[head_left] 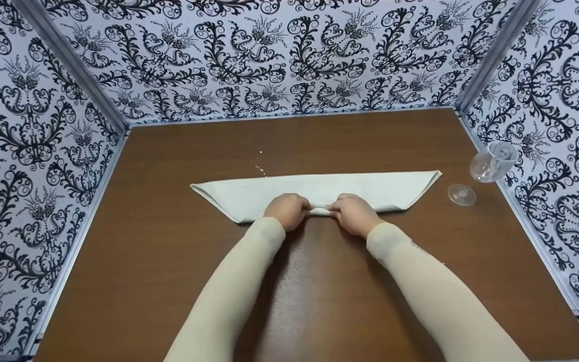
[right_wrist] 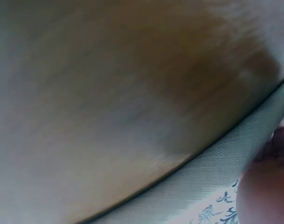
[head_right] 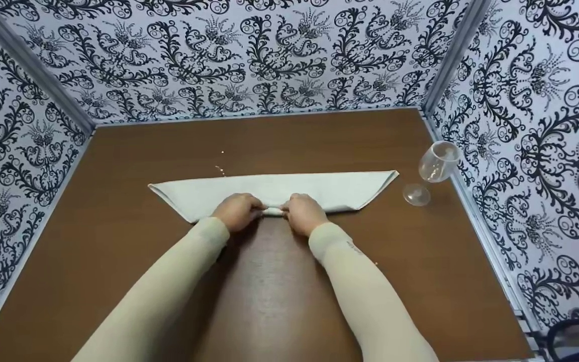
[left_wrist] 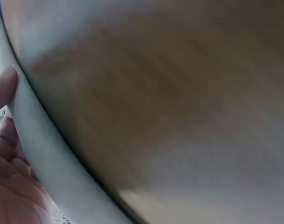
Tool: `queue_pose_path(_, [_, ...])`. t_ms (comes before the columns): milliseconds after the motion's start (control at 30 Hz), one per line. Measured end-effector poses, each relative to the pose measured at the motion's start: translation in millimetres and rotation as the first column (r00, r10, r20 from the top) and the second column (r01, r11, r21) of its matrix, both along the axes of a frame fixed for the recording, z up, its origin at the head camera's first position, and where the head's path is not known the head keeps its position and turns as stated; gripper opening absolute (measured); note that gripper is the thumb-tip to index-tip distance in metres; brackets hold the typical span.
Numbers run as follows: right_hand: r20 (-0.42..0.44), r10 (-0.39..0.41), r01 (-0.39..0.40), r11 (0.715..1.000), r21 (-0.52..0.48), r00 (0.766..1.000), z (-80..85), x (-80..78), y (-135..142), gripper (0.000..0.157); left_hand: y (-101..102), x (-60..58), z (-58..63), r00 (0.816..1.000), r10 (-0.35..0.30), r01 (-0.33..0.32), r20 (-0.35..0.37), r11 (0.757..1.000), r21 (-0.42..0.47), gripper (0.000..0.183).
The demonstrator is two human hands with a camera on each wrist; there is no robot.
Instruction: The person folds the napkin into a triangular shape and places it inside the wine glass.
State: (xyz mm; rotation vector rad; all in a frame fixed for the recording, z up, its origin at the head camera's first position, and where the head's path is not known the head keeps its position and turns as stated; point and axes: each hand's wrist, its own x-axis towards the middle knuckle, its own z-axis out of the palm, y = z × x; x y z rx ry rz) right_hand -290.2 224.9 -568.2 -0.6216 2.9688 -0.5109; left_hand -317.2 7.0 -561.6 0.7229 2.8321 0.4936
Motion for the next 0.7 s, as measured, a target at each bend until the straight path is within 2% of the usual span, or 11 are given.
queue_pose_path(100, [0.076, -0.049, 0.054, 0.997, -0.055, 0.996, 1.0, -1.5, -1.0, 0.021, -1.1, -4.4, 0.7, 0.993, 0.051, -0.057, 0.109, 0.997, 0.048, 0.021])
queue_pose_path(200, [0.162, -0.126, 0.144, 0.984, -0.108, 0.979, 2.6, -3.7, -2.7, 0.021, -1.6, -8.0, 3.8, 0.973, 0.099, -0.118, 0.208, 0.990, 0.083, 0.021])
queue_pose_path(300, [0.199, -0.199, 0.230, 0.962, -0.150, 0.960, 3.4, -5.8, -4.9, 0.015, -0.6, -9.6, 8.7, 0.961, 0.116, -0.146, 0.249, 0.983, 0.107, 0.020])
queue_pose_path(367, [0.174, -0.227, 0.256, 0.952, -0.168, 0.958, 3.4, -6.2, -6.2, 0.010, 0.6, -9.9, 12.0, 0.960, 0.121, -0.153, 0.253, 0.982, 0.113, 0.020])
queue_pose_path(467, [0.069, -0.212, 0.220, 0.967, -0.130, 0.975, 2.5, -5.0, -7.3, 0.007, 2.8, -9.4, 15.6, 0.955, 0.142, -0.177, 0.258, 0.977, 0.116, 0.020])
queue_pose_path(600, [-0.049, -0.102, 0.101, 0.995, -0.022, 0.994, 1.5, -1.8, -6.1, 0.017, 5.4, -7.4, 15.6, 0.955, 0.184, -0.218, 0.233, 0.967, 0.129, 0.013])
queue_pose_path(633, [-0.056, -0.074, 0.073, 0.997, -0.004, 0.996, 1.5, -1.2, -5.5, 0.019, 6.1, -6.8, 14.5, 0.963, 0.177, -0.206, 0.203, 0.970, 0.131, 0.010])
queue_pose_path(700, [-0.039, -0.028, 0.029, 1.000, 0.010, 0.999, 1.5, -0.7, -3.8, 0.023, 7.1, -5.1, 11.1, 0.985, 0.129, -0.142, 0.114, 0.983, 0.118, 0.009])
